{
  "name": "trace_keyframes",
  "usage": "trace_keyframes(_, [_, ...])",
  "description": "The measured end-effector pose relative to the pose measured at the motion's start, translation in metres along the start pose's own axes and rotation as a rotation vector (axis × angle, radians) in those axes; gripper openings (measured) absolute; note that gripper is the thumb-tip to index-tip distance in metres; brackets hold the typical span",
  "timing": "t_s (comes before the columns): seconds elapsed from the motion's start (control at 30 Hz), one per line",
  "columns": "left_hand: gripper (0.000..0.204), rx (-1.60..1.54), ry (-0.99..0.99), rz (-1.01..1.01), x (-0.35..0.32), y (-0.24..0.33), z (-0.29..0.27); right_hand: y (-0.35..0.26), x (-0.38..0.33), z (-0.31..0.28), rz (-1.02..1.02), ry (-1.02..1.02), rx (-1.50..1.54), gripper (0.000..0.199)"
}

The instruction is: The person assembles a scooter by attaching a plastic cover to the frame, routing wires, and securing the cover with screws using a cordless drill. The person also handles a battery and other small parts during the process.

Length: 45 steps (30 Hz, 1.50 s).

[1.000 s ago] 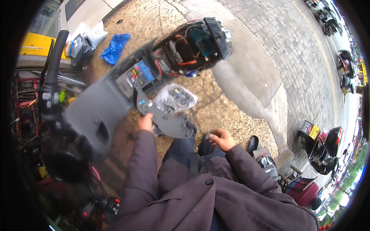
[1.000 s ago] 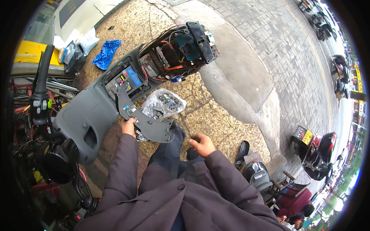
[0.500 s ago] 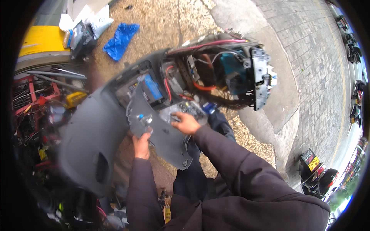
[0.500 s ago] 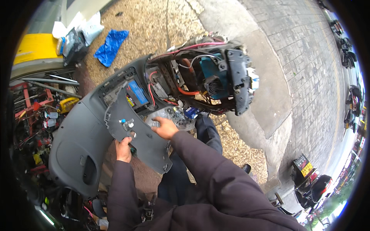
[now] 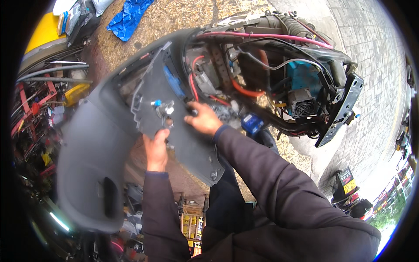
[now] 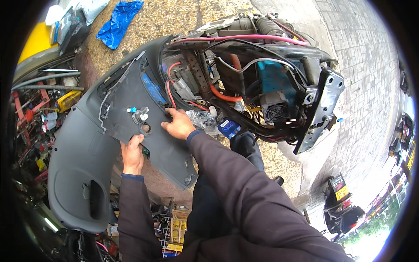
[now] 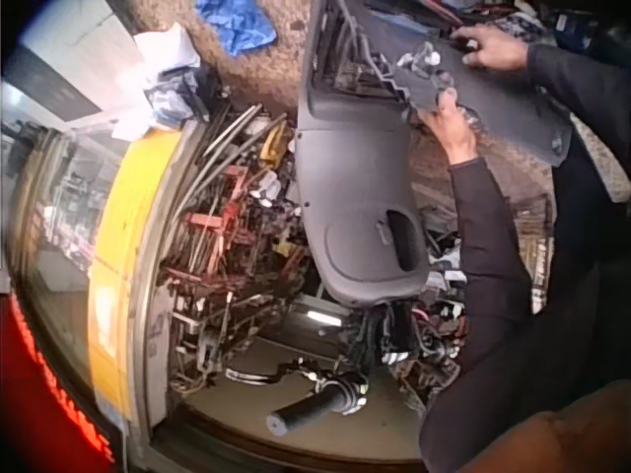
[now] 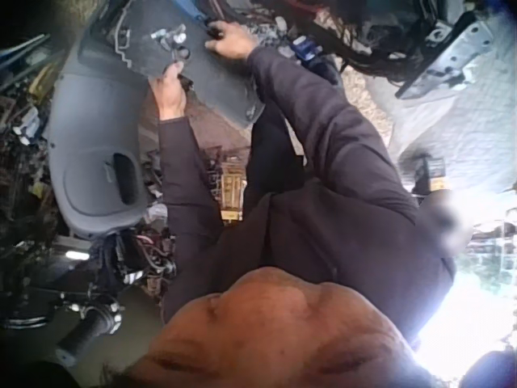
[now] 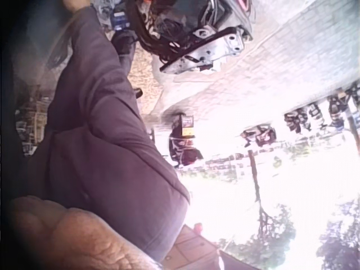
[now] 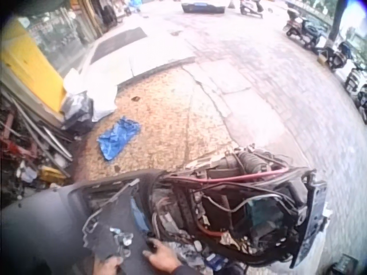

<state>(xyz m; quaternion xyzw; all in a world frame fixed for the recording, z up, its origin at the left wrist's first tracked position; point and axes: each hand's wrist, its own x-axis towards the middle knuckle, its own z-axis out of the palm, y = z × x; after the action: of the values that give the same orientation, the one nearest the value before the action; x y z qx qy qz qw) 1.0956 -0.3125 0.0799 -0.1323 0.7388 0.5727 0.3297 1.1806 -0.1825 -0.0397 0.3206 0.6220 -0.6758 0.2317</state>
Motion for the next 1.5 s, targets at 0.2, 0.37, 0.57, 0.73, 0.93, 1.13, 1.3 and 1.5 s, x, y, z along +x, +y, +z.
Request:
trace_keyframes(0.2, [0.048,0.033,-0.058,-0.005,0.002,0.011,0.015,-0.003,-0.002,-0.013,-0.009,0.199,0.183,0.053])
trace_keyframes(0.37, [0.047,-0.009,-0.066,0.002,0.009,0.014,0.044,-0.008,-0.017,-0.040,-0.160,0.458,0.261,0.042])
trace_keyframes(0.57, [0.043,0.121,-0.082,0.078,0.011,0.009,0.076,-0.020,-0.026,-0.070,-0.206,0.446,0.373,0.044])
trace_keyframes(0.73, [0.040,0.169,-0.078,0.090,0.010,0.002,0.084,-0.028,-0.031,-0.077,-0.187,0.385,0.464,0.044])
trace_keyframes(0.93, [0.036,0.264,-0.073,0.121,0.006,-0.001,0.088,-0.026,-0.028,-0.078,-0.194,0.398,0.462,0.045])
trace_keyframes(1.13, [0.033,0.298,-0.091,0.141,0.009,-0.002,0.085,-0.022,-0.025,-0.085,-0.123,0.309,0.679,0.042])
trace_keyframes(1.3, [0.032,0.249,-0.068,0.122,0.010,-0.006,0.080,-0.027,-0.022,-0.093,-0.103,0.352,0.830,0.036])
trace_keyframes(1.5, [0.027,0.213,-0.001,0.113,0.008,-0.013,0.082,-0.029,-0.016,-0.106,-0.077,0.370,0.853,0.037])
